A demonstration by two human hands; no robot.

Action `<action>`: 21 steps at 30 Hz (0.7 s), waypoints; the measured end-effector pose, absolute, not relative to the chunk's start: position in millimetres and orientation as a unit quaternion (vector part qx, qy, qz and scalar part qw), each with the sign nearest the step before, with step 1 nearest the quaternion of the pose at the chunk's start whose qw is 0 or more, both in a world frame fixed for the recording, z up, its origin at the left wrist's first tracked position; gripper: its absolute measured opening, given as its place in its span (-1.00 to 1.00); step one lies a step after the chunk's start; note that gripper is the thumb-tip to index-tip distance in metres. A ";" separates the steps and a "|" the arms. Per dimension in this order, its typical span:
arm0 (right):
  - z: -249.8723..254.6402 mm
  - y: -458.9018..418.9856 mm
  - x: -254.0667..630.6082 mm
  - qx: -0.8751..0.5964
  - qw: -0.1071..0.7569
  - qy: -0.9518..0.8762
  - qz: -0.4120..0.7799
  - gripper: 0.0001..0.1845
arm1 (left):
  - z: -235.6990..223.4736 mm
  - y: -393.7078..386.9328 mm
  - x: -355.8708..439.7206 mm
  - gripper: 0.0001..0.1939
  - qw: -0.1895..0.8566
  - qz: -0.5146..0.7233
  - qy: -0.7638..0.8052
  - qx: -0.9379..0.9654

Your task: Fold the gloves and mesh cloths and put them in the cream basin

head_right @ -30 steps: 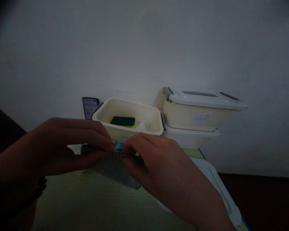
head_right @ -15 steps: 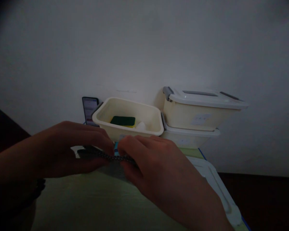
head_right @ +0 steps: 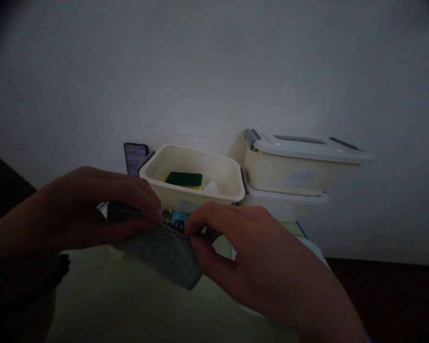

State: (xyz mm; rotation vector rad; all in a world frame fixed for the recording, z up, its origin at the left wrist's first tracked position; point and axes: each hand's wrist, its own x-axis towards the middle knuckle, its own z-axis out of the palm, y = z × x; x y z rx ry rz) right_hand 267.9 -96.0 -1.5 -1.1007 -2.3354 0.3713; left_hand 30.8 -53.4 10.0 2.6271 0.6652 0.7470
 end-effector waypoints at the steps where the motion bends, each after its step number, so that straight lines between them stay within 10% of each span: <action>1: -0.8 -95.6 267.9 -0.404 0.264 -0.866 0.134 -0.83 | 10.2 -53.1 31.0 -0.90 0.167 0.262 0.232 0.922; 21: 2.3 -93.0 265.7 -0.374 0.266 -0.874 0.160 -0.82 | 13.2 -50.4 33.1 -0.79 0.211 0.244 0.193 0.927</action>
